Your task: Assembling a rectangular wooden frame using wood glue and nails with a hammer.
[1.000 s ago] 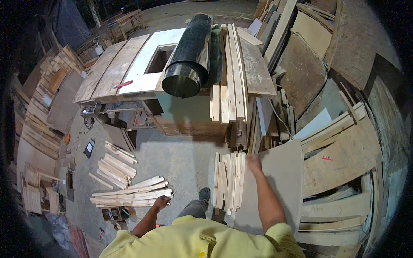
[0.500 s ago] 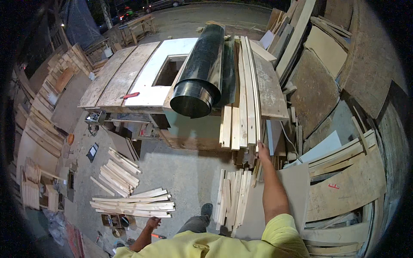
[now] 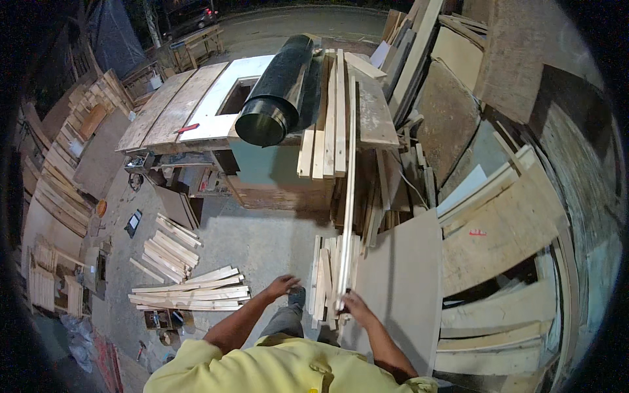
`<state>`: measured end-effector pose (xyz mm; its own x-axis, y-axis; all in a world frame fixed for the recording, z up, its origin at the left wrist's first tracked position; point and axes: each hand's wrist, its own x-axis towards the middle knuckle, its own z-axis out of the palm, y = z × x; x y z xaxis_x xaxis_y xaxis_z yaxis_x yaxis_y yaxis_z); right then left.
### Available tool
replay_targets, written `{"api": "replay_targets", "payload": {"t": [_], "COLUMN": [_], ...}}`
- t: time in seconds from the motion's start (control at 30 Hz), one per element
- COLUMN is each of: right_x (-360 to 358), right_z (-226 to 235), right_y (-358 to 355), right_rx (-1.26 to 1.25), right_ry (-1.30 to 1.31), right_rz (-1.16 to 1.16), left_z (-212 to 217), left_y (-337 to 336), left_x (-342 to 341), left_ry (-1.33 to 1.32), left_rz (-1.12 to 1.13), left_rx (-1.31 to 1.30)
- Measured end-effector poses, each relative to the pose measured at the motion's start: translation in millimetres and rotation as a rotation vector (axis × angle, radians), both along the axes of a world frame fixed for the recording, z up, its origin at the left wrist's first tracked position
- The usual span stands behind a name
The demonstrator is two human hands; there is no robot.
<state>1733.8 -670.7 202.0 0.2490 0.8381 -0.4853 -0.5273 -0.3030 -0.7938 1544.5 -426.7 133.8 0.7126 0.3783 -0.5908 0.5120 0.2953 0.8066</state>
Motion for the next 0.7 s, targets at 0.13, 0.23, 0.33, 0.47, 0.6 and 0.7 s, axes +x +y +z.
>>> {"api": "replay_targets", "payload": {"t": [0.13,0.23,0.33,0.47,0.6,0.7], "right_x": [-64,-94,-118,-138,-126,-106], "right_z": [1,-3,-6,-6,4,39], "right_y": [-62,-86,-98,-101,-68,-6], "right_rx": [0.018,-0.023,0.079,0.087,0.080,0.177], "right_ry": [-0.052,-0.323,-0.149,-0.230,-0.113,-0.204], "right_rz": [0.213,0.317,0.249,0.520,0.494,0.361], "left_z": [66,91,99,112,139,155], "left_y": [-62,-111,-138,-151,-157,-173], "left_x": [108,137,120,55,-51,-127], "left_ry": [-0.171,-0.106,-0.087,-0.169,-0.180,-0.151], "left_rz": [0.182,0.322,0.418,0.365,0.385,0.378], "left_rx": [-0.359,-0.163,0.025,0.208,0.323,0.491]}}
